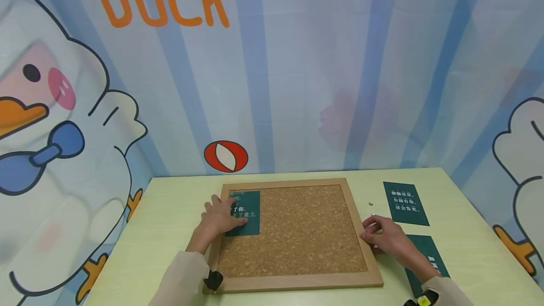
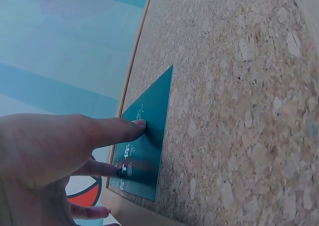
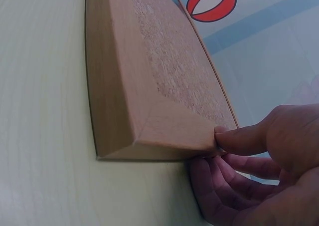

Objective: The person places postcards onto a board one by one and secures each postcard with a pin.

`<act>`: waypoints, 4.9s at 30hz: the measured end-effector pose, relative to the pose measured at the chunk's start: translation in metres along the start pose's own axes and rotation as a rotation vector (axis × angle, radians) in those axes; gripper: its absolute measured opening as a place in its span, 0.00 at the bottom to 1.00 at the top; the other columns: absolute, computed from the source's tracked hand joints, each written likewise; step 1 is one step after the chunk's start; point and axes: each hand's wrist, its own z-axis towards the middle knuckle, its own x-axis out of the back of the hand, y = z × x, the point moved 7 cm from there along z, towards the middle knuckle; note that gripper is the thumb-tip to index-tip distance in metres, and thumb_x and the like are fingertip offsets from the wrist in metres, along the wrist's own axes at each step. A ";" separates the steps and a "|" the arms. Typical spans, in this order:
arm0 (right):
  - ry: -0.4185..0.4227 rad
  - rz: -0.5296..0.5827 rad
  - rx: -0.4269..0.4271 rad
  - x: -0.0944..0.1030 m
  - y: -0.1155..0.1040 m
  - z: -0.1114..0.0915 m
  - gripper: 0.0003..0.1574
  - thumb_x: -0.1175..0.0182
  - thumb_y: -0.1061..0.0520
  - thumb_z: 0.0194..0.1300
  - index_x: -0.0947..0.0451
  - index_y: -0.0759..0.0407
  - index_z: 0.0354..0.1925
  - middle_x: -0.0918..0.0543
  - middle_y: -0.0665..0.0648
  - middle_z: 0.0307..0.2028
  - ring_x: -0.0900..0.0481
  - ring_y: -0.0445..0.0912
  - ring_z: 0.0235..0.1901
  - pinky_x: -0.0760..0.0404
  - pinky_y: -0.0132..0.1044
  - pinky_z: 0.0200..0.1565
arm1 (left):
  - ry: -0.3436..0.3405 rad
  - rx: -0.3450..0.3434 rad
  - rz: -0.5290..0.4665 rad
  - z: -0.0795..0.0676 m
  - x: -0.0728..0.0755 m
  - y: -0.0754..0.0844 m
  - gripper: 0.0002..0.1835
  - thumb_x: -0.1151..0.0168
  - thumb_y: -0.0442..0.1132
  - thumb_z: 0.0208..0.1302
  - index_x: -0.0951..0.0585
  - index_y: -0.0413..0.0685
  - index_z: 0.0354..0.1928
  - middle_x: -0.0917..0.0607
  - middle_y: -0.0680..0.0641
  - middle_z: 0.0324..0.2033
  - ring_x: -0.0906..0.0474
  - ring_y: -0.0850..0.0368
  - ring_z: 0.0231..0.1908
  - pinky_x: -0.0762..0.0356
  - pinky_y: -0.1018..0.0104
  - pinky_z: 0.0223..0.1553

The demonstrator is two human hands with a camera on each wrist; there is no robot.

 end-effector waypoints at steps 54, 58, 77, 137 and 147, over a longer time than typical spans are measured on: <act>-0.032 -0.076 0.171 0.031 -0.013 -0.006 0.36 0.27 0.52 0.66 0.28 0.68 0.64 0.18 0.59 0.41 0.16 0.50 0.35 0.14 0.46 0.36 | -0.045 -0.001 -0.118 0.004 -0.005 -0.016 0.45 0.25 0.60 0.60 0.30 0.53 0.75 0.40 0.22 0.70 0.37 0.19 0.64 0.29 0.24 0.55; -0.007 -0.086 0.208 0.042 -0.013 -0.008 0.38 0.27 0.51 0.66 0.29 0.68 0.65 0.19 0.61 0.46 0.16 0.51 0.40 0.14 0.47 0.37 | -0.044 0.007 -0.129 0.004 -0.004 -0.017 0.45 0.24 0.59 0.58 0.29 0.53 0.75 0.39 0.23 0.69 0.36 0.20 0.64 0.29 0.24 0.55; 0.023 -0.459 0.236 0.052 0.011 0.002 0.21 0.23 0.57 0.59 0.19 0.68 0.44 0.20 0.54 0.31 0.24 0.47 0.29 0.21 0.45 0.32 | -0.046 0.006 -0.154 0.003 -0.004 -0.018 0.44 0.22 0.59 0.57 0.28 0.53 0.73 0.39 0.23 0.68 0.36 0.19 0.63 0.29 0.24 0.54; 0.057 -0.442 0.563 0.006 -0.128 0.020 0.02 0.35 0.64 0.70 0.16 0.64 0.38 0.15 0.54 0.33 0.20 0.47 0.32 0.21 0.42 0.32 | -0.036 0.039 -0.168 0.005 -0.007 -0.022 0.45 0.23 0.59 0.57 0.29 0.56 0.75 0.44 0.23 0.72 0.40 0.16 0.66 0.31 0.23 0.56; 0.034 -0.423 0.578 -0.029 -0.157 0.035 0.05 0.35 0.64 0.71 0.14 0.66 0.40 0.13 0.56 0.33 0.17 0.47 0.33 0.17 0.45 0.35 | -0.031 0.042 -0.179 0.005 -0.006 -0.020 0.45 0.22 0.59 0.56 0.28 0.56 0.74 0.43 0.23 0.73 0.39 0.17 0.66 0.31 0.23 0.56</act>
